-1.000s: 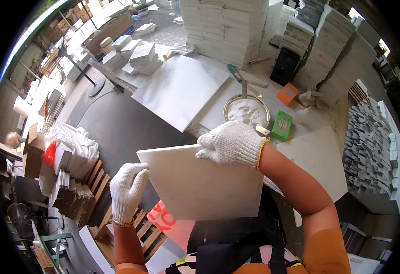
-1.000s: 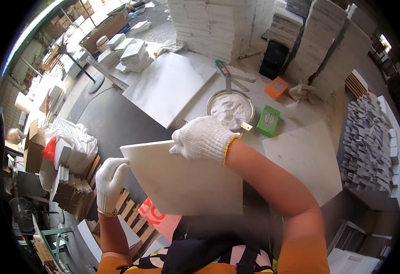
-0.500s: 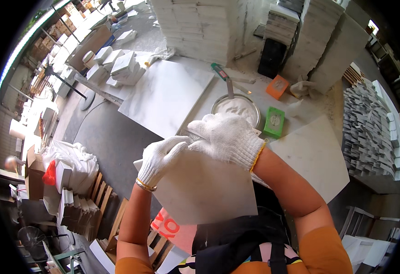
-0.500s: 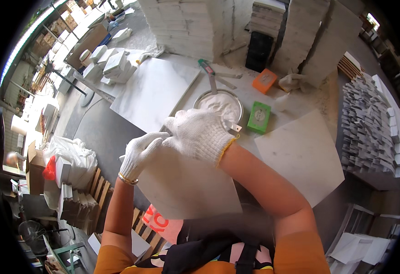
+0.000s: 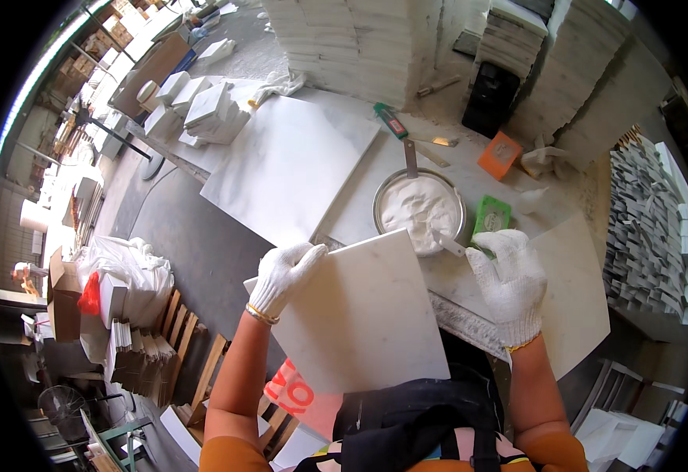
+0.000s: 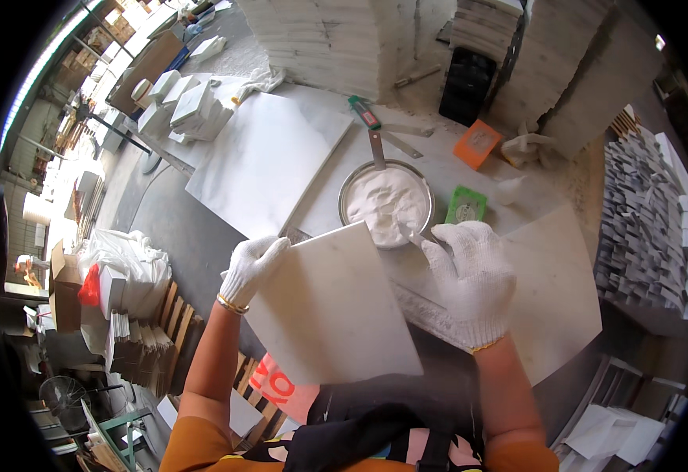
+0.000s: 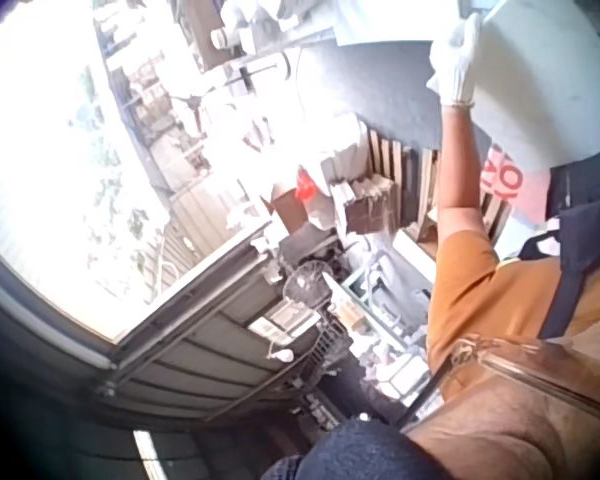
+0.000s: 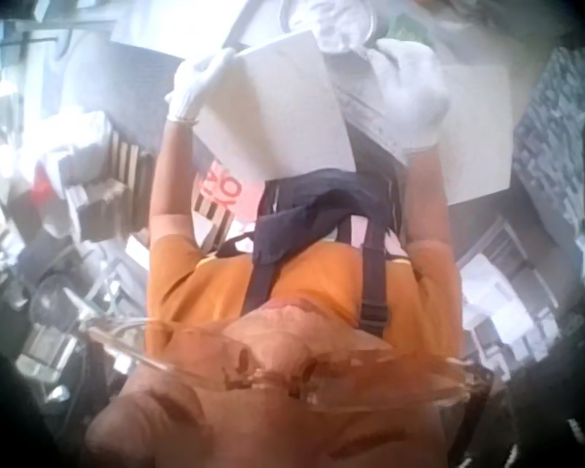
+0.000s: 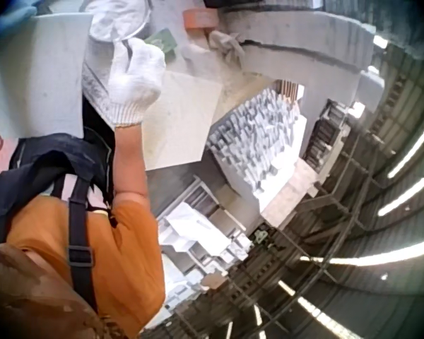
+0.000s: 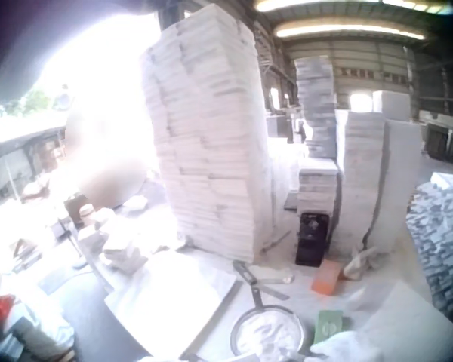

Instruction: The person smooths and cleans the surface of a white tile using a green sponge, then uses a metal scraper to remove residue from the edges. The finished tile is handed to a coworker and placed on a rack.

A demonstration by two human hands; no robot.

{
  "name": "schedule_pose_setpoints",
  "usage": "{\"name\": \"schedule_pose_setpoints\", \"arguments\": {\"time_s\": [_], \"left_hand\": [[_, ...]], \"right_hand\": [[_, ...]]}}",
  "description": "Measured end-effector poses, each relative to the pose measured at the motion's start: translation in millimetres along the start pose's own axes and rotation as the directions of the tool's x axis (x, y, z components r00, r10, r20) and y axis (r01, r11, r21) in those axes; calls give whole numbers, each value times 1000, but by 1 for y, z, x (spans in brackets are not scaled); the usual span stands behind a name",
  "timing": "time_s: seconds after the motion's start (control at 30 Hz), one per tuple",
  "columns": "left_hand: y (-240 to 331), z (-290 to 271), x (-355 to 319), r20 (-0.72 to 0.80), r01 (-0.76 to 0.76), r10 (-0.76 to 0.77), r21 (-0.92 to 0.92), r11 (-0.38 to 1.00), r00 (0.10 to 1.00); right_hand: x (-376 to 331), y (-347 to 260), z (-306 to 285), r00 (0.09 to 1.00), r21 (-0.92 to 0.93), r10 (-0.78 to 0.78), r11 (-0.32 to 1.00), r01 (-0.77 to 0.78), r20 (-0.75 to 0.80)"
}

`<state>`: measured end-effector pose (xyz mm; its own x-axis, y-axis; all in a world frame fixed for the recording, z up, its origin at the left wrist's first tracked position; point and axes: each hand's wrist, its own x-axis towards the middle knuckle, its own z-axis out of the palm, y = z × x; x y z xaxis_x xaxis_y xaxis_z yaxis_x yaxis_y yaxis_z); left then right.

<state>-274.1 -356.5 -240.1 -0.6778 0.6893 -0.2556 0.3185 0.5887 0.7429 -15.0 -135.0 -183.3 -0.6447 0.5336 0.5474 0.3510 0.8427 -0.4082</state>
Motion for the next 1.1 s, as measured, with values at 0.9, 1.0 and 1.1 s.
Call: {"name": "schedule_pose_setpoints", "arguments": {"time_s": [0.9,1.0,1.1], "left_hand": [[9,10,6,-27,-40,44,129,991,999],[7,12,7,-36,-41,46,125,991,998],[6,11,6,-34,-35,40,137,990,999]], "right_hand": [[26,36,35,669,435,460,518,-736,584],[22,38,39,658,488,434,446,-750,615],[25,35,35,641,520,436,375,-767,631]]}}
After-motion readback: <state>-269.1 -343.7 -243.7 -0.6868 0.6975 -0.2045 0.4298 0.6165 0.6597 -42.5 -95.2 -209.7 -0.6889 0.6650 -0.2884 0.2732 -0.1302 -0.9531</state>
